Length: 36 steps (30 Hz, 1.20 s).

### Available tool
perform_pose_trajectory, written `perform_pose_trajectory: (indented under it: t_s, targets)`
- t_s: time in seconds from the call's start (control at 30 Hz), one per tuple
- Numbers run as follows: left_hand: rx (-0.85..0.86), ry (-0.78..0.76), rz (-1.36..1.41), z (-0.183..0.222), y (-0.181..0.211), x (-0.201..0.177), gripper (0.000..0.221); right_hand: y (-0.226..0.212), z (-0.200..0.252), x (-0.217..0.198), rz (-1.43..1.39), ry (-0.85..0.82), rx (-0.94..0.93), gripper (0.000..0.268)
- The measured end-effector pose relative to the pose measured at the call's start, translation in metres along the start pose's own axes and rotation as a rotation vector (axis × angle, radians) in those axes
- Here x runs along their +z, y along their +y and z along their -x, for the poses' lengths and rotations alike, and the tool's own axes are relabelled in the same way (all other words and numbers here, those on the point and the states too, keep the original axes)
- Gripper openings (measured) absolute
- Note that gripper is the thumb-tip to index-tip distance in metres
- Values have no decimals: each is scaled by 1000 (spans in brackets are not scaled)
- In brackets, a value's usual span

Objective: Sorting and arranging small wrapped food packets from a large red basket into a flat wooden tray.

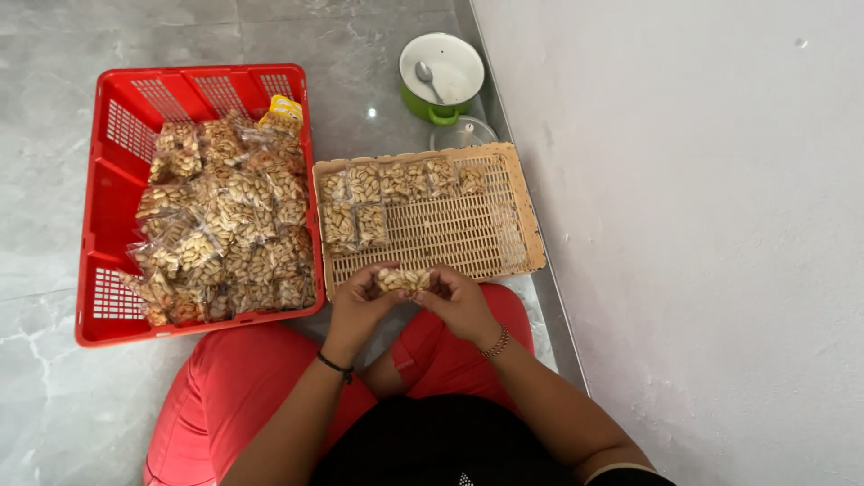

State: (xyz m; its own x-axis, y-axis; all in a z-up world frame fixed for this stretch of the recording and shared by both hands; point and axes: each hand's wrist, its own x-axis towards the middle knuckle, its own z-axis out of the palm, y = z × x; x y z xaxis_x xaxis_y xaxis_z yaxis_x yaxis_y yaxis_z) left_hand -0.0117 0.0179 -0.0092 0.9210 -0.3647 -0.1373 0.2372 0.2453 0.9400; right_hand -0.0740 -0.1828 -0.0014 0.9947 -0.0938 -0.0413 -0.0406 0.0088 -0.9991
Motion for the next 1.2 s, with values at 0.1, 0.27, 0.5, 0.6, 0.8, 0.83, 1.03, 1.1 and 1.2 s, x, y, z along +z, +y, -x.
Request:
perform_pose_trajectory:
  t_s: [0.1,0.27,0.5,0.6,0.8,0.83,1.03,1.1,1.2]
  targets:
    - [-75,-3,13,9,34,21,56,-19,3,10,86,83,-108,13]
    - [-192,-6,65,8,28,18,57,-11,3,4,460,176,-452,20]
    - [-98,114,91,4,26,19,50,-31,10,19,534,109,-593,35]
    - [-40,92,28,0,0,3,37,-32,12,19,239,76,-289,43]
    - [-22,65,49,0,-3,8,36,-29,10,24,181,50,-31,18]
    - [-23,66,50,0,-4,7,36,-26,10,24,182,49,-29,18]
    - [-25,41,-36,2,-3,4,26,-21,11,28,198,23,22,24]
    - [-48,10,-32,3,8,8,29,-16,9,25,251,31,-6,18]
    - [-75,-4,-9,-3,-13,-2,30,-4,9,22,270,58,10,16]
